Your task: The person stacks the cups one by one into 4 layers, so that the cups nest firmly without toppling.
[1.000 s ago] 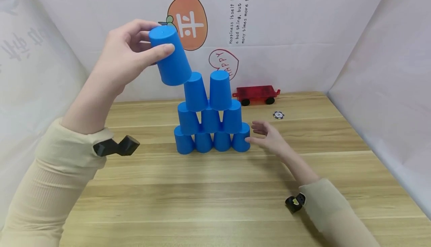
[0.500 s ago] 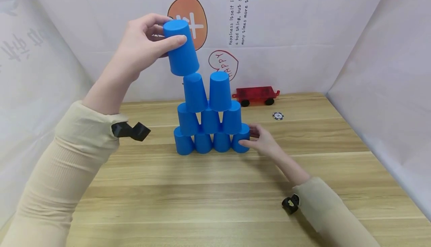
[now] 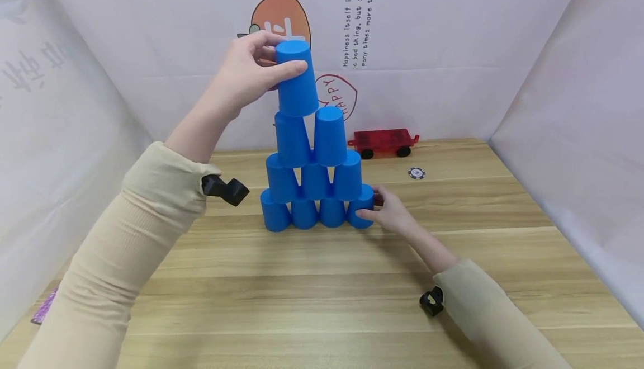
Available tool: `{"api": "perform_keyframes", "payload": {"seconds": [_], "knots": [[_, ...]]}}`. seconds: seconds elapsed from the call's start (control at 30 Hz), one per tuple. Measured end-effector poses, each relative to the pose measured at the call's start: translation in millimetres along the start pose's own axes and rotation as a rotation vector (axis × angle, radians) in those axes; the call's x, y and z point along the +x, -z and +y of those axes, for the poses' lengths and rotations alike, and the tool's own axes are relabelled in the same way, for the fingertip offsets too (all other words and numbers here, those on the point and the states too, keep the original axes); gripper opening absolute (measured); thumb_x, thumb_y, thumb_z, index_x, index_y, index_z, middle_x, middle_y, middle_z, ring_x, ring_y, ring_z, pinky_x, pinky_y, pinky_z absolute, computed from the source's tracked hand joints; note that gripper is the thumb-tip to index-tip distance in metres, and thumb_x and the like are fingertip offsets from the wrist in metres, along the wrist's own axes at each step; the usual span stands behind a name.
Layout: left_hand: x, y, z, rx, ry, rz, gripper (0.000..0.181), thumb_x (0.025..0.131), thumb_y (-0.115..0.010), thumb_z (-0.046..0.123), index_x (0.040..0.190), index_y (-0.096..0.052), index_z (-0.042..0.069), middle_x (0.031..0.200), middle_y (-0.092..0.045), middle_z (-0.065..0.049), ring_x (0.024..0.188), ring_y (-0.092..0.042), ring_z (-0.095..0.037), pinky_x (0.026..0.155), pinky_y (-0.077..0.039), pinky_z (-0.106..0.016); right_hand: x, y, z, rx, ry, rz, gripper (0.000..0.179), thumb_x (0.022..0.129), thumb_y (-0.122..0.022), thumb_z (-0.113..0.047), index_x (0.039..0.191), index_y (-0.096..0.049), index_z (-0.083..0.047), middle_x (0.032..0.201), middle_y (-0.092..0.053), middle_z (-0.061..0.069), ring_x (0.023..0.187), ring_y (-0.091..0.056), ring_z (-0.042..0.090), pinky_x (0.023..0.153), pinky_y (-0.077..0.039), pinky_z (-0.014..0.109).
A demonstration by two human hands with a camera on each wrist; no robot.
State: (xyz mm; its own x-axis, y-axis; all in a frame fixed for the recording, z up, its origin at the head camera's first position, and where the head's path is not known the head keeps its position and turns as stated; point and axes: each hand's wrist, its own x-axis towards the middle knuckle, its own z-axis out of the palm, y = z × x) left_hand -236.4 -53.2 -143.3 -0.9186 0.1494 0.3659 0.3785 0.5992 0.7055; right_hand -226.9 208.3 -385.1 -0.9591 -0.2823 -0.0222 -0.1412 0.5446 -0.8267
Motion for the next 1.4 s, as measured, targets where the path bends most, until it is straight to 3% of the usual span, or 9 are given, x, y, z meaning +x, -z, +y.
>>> {"api": "perform_keyframes", "payload": {"seconds": [0.27, 1.4], "knots": [[3.2, -11.3, -0.6, -0.002, -0.009, 0.003, 0.057, 0.082, -0.068, 0.044, 0.131, -0.051, 0.02, 0.127, -0.06, -0.001, 0.114, -0.057, -0.013, 0.096, -0.049, -0.034, 3.2, -2.0, 2.0, -0.001, -0.019, -0.004, 0.066, 0.09, -0.064, -0.025, 0.14, -0.031, 0.003, 0.138, -0.043, 0.029, 0.124, -0.045, 0.046, 0.1, -0.042, 0.057], [2.7, -19.7, -14.0, 0.034, 0.004, -0.034, 0.067, 0.081, -0.066, 0.048, 0.137, -0.043, 0.019, 0.131, -0.057, -0.002, 0.117, -0.055, -0.014, 0.097, -0.049, -0.036, 5.9, -4.2, -0.9, -0.017, -0.033, -0.012, 0.064, 0.09, -0.063, -0.021, 0.14, -0.031, 0.004, 0.139, -0.041, 0.029, 0.126, -0.043, 0.047, 0.101, -0.04, 0.058]]}}
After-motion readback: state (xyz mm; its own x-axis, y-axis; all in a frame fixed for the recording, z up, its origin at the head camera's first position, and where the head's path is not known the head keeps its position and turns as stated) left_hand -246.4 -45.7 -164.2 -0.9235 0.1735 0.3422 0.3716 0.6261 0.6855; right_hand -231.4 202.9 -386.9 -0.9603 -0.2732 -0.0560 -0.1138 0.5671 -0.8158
